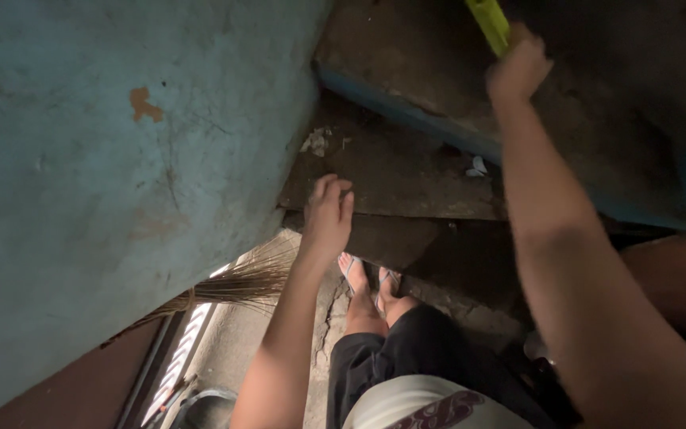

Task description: The person sweeps debris on a concrete floor using a green dustpan and a traditional straw broom. They gather small pieces of trash and sweep them toward a doorway, then place the broom and dustpan aside.

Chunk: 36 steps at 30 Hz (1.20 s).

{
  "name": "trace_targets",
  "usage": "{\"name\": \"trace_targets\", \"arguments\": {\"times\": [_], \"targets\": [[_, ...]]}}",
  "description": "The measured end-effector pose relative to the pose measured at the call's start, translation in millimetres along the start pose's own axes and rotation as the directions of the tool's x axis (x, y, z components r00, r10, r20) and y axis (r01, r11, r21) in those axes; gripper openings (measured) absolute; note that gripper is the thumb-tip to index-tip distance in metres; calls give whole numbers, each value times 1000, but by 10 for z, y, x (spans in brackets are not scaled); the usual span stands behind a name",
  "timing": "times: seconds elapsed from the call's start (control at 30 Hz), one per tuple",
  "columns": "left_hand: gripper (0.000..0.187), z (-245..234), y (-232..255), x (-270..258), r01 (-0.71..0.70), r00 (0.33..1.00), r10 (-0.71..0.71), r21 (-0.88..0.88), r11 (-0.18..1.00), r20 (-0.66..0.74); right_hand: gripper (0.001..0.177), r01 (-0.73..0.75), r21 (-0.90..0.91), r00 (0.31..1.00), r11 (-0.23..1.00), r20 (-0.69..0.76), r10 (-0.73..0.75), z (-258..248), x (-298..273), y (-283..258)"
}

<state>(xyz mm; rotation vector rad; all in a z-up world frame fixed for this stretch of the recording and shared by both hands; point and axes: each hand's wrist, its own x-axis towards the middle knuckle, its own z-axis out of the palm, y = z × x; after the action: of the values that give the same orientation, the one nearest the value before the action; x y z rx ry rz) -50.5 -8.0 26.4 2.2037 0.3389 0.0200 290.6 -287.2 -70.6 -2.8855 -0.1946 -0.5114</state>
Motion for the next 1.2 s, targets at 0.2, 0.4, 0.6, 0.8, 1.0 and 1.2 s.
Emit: {"name": "trace_targets", "arguments": {"times": [0.2,0.4,0.6,0.8,1.0,1.2], "targets": [[26,105,0,24,-22,1000,22,-40,999,5,38,180,164,926,970,304,-223,-182,-873,-608],[26,62,-74,117,-20,999,21,-11,1000,31,43,163,58,986,985,-49,-160,-412,-262,-33],[25,172,-151,219,-65,998,64,-36,997,-22,44,103,20,983,994,154,-105,-40,-265,-405],[24,119,-177,258,-57,998,57,3,998,28,56,216,63,976,974,-19,-215,-249,-253,-291],[25,221,-150,151,-22,999,22,-1,1000,48,34,140,-252,985,958,135,-108,200,-638,-654],[23,324,8,-62,-66,997,65,27,997,37,46,350,236,927,907,56,-372,-941,-1617,-557]]}}
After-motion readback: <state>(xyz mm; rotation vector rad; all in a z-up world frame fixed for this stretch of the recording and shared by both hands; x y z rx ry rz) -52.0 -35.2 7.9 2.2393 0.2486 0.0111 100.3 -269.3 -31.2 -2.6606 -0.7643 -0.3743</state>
